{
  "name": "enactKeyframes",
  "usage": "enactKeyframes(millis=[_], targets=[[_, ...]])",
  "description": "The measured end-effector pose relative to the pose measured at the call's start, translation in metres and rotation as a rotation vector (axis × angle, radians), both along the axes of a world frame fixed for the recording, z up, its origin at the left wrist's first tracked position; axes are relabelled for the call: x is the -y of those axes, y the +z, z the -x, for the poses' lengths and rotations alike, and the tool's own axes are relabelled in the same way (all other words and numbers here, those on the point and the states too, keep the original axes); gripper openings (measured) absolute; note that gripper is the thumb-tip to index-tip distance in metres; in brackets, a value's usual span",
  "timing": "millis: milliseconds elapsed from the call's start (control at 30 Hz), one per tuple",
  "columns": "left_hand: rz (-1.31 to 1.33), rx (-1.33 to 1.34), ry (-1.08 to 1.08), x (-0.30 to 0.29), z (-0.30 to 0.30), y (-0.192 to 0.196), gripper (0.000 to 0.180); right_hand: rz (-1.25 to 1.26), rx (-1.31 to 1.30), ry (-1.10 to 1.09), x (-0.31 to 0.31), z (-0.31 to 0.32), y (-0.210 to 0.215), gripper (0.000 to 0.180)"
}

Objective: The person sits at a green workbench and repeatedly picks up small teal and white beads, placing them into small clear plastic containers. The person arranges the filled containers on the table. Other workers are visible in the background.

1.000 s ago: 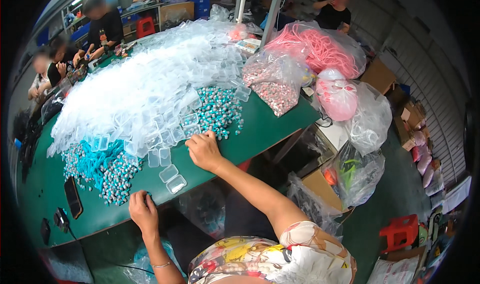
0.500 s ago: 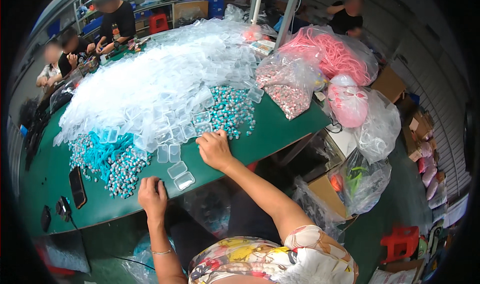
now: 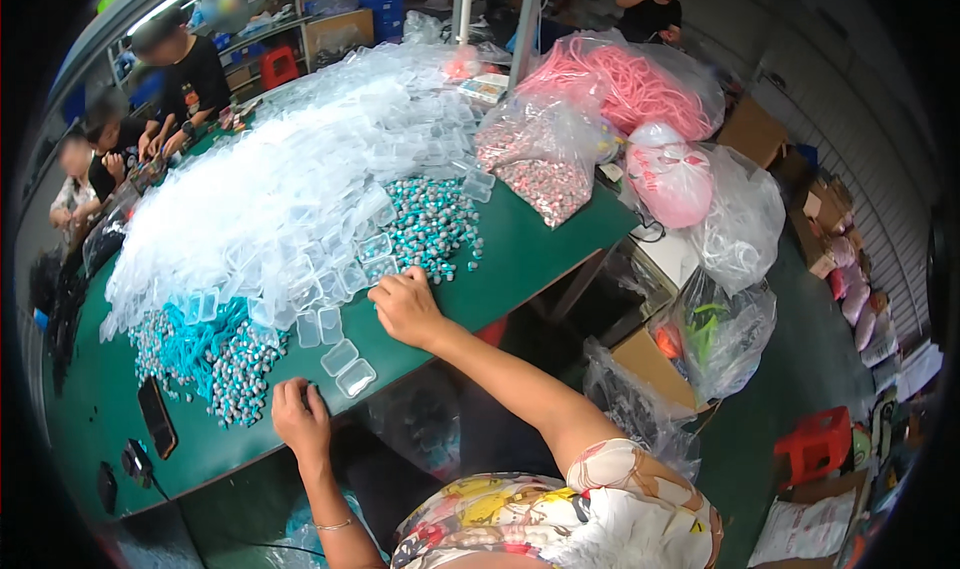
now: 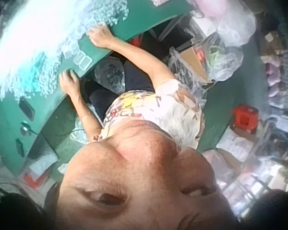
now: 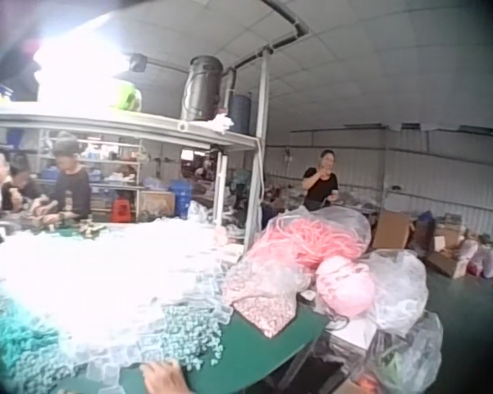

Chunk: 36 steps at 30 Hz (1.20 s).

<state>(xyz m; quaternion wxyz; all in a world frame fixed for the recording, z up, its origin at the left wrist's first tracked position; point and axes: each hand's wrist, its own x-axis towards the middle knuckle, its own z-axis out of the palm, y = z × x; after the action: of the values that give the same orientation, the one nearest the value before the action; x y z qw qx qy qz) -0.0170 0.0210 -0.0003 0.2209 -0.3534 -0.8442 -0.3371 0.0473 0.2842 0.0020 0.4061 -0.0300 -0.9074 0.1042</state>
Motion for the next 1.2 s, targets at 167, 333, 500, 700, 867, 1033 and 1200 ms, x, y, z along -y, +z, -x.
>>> enactKeyframes(millis=[167,333,500,700,867,1033,1200], targets=[[0.007,0.009,-0.014,0.000,0.000,0.002,0.010,0.000,-0.004,0.004,-0.001,0.001,-0.003,0.011],[0.010,0.007,-0.007,0.001,-0.002,0.003,0.009,-0.004,-0.009,0.003,0.001,0.002,-0.002,0.011],[-0.003,0.030,-0.008,0.001,-0.001,0.001,0.009,0.001,0.005,0.007,0.002,0.001,-0.003,0.013],[0.003,0.076,-0.033,0.002,0.003,-0.003,0.009,0.061,-0.020,0.091,0.000,-0.003,0.001,0.013],[0.026,0.049,-0.061,0.006,0.008,-0.007,0.011,0.306,0.080,0.102,0.008,-0.024,-0.009,0.011],[0.032,0.125,-0.129,0.006,0.012,0.000,0.012,0.348,0.090,0.052,0.018,-0.031,-0.015,0.010],[0.027,0.134,-0.139,0.002,0.026,-0.001,0.016,0.273,0.072,0.025,0.022,-0.029,-0.016,0.011]])
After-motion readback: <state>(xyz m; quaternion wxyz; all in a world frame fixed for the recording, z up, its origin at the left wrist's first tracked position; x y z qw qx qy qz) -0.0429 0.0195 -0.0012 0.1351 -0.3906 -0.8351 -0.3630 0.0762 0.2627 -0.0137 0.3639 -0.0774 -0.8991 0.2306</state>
